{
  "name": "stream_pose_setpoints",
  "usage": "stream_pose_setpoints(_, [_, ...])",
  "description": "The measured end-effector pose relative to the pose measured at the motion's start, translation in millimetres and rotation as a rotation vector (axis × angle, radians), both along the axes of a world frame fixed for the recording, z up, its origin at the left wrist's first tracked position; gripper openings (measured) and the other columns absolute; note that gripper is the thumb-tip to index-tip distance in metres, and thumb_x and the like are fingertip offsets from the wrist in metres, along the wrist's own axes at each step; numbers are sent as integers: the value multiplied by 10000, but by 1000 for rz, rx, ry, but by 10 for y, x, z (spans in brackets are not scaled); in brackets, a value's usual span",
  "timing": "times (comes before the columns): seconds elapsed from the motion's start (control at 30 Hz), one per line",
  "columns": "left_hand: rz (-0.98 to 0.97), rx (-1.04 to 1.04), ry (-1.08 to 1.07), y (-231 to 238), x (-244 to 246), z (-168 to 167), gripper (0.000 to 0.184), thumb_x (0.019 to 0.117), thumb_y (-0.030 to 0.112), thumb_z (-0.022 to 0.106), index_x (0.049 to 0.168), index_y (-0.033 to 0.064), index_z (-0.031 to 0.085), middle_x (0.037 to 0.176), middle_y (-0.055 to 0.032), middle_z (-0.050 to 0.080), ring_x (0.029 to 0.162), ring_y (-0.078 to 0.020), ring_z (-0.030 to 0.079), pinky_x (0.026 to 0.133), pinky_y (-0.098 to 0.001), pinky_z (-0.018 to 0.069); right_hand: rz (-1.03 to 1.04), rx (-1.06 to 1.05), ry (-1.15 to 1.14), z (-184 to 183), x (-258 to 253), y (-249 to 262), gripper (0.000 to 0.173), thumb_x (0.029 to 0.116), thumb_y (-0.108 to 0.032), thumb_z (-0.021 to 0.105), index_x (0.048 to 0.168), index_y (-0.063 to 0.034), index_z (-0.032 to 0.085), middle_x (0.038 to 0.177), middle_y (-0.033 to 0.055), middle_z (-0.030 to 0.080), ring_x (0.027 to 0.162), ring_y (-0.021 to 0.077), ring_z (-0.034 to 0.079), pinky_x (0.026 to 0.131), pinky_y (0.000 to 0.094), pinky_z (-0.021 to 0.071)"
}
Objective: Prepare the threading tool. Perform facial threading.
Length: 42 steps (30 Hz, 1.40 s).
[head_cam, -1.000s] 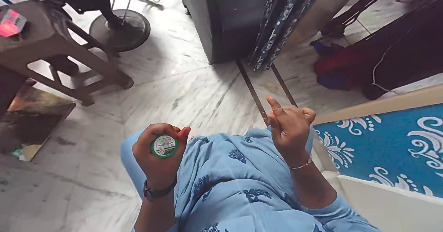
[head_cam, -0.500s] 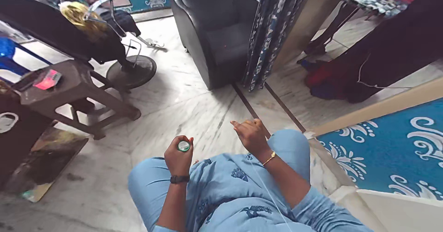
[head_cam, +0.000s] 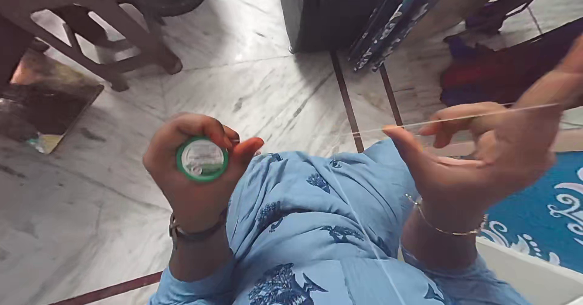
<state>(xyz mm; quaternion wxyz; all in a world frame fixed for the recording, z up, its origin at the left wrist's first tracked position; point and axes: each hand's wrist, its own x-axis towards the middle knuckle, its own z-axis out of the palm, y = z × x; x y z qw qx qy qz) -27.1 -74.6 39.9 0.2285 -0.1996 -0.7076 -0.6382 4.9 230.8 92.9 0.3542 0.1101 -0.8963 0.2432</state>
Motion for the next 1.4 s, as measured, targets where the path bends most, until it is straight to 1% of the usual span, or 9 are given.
stream_pose_setpoints(0.13, [30, -20, -176, 19, -256, -360, 268, 858, 232, 840, 1003, 219, 615, 908, 144, 644, 807, 4, 652, 743, -193, 584, 8, -24, -17, -165, -101, -37, 766, 896, -253, 790, 1521, 10, 434, 773, 28, 703, 673, 114, 605, 752, 402, 476])
stream_pose_setpoints(0.47, [261, -204, -524, 187, -537, -970, 312, 826, 258, 862, 994, 92, 659, 845, 10, 646, 717, -60, 607, 670, -284, 528, -40, 7, -203, -881, -428, -20, 440, 979, -136, 610, 1415, -74, 624, 754, 55, 722, 632, 195, 618, 729, 478, 457])
stream_pose_setpoints(0.63, [76, 14, -435, 185, -403, -771, 276, 804, 198, 852, 958, 158, 626, 803, 107, 639, 703, 4, 620, 651, -197, 555, -80, 18, -214, -901, -401, 86, 404, 976, -140, 630, 1375, -76, 652, 895, 88, 763, 792, 252, 695, 816, 515, 490])
stream_pose_setpoints(0.77, [-250, 136, -252, 183, -185, -364, 219, 843, 317, 850, 947, 273, 661, 835, 165, 661, 747, 24, 644, 697, -170, 575, -108, 97, -114, -766, -287, 121, 695, 869, -249, 771, 1489, -66, 517, 979, 73, 749, 933, 277, 649, 886, 540, 398])
stream_pose_setpoints(0.97, [-519, -38, 28, 640, 60, 137, 309, 901, 303, 800, 888, 27, 664, 763, -13, 654, 744, -24, 600, 702, -191, 483, -177, 160, -47, -879, -289, -73, 978, 804, -525, 770, 1535, 2, 390, 1129, 185, 684, 1058, 394, 558, 943, 614, 321])
stream_pose_setpoints(1.03, [-454, -142, 37, 858, 119, 144, 329, 862, 315, 820, 912, 10, 708, 768, -55, 691, 716, -98, 636, 672, -284, 497, -200, 207, -57, -983, -325, -173, 897, 854, -557, 703, 1467, 51, 460, 1112, 240, 668, 1006, 419, 559, 925, 610, 329])
stream_pose_setpoints(1.13, [-332, -214, 21, 1045, 134, 60, 262, 855, 265, 824, 924, 33, 724, 782, -61, 710, 711, -156, 669, 639, -364, 513, -226, 305, -117, -1099, -352, -281, 572, 948, -351, 641, 1349, 56, 611, 1115, 308, 672, 997, 474, 595, 905, 617, 360])
stream_pose_setpoints(1.3, [-129, 32, 36, 659, -34, 3, 133, 814, 58, 779, 867, 15, 664, 790, -32, 679, 716, -53, 654, 648, -218, 575, -206, 340, -11, -1115, -325, 118, 413, 957, -340, 663, 1295, -105, 701, 1075, 120, 746, 1043, 320, 644, 992, 564, 332])
stream_pose_setpoints(1.4, [-135, 109, 37, 300, -101, -22, 151, 899, 142, 763, 984, 182, 646, 868, 118, 649, 789, 30, 632, 706, -154, 559, -184, 361, 220, -695, -206, 124, 237, 972, -265, 698, 1173, -155, 760, 937, 49, 745, 944, 202, 636, 972, 436, 325])
